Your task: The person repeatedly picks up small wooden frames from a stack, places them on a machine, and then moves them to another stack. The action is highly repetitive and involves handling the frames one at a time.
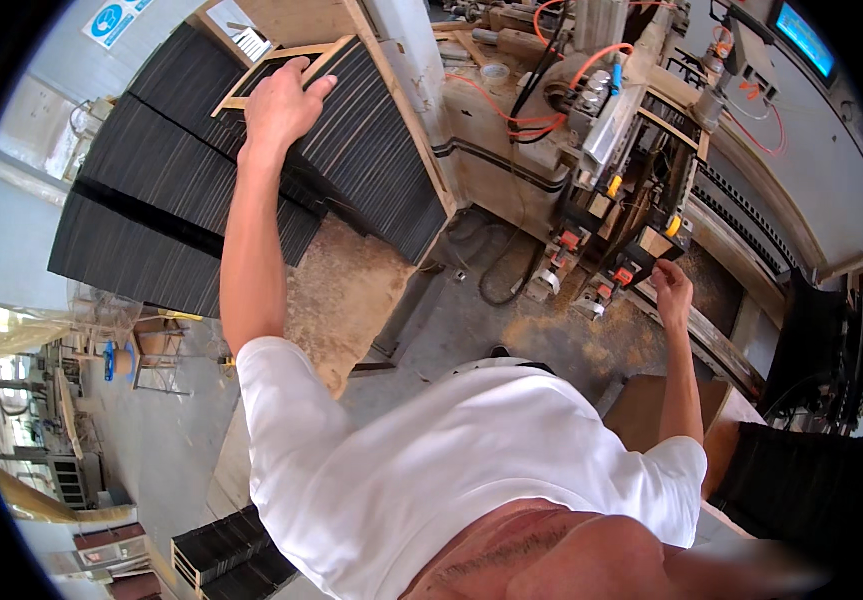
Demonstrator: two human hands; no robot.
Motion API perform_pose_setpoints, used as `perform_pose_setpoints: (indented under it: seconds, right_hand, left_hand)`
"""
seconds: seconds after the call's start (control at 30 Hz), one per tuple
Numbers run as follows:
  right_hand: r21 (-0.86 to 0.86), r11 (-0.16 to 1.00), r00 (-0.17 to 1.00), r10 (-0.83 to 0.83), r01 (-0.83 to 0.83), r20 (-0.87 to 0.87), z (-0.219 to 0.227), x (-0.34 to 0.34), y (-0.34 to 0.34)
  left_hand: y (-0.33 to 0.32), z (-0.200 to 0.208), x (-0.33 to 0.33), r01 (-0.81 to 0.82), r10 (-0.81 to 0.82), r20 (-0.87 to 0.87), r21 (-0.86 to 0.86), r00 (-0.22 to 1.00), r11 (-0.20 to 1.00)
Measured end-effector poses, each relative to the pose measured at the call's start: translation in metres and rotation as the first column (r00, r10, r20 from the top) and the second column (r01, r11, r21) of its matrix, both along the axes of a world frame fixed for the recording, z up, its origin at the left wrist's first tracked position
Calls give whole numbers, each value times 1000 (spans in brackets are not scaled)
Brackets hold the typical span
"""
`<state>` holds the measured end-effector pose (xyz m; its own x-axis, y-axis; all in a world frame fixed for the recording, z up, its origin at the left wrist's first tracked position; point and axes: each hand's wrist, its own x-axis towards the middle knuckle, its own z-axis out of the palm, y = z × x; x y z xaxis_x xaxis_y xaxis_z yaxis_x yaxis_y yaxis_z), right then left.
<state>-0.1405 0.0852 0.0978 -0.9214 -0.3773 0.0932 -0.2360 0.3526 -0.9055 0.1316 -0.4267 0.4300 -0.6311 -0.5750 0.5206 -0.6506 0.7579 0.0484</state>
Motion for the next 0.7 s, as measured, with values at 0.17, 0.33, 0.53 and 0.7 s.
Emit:
perform_pose_setpoints:
  seconds: [0.17,0.33,0.53,0.7]
  right_hand:
    - [51,998,994,-32,38,-101,23,12,57]
    - [173,983,958,-15,68,-287,105,22,127]
    - [415,827,522,179,379,-834,268,20,213]
    - [321,489,174,323,811,-930,448,84,288]
  left_hand:
    - [2,-3,-19,-70,70,-14,43,997,997]
    - [-13,-2,-23,-49,48,76,6,996,999]
    - [29,4,-15,121,-150,-212,-144,966,982]
    - [112,-53,-34,331,-348,-668,-158,658,930]
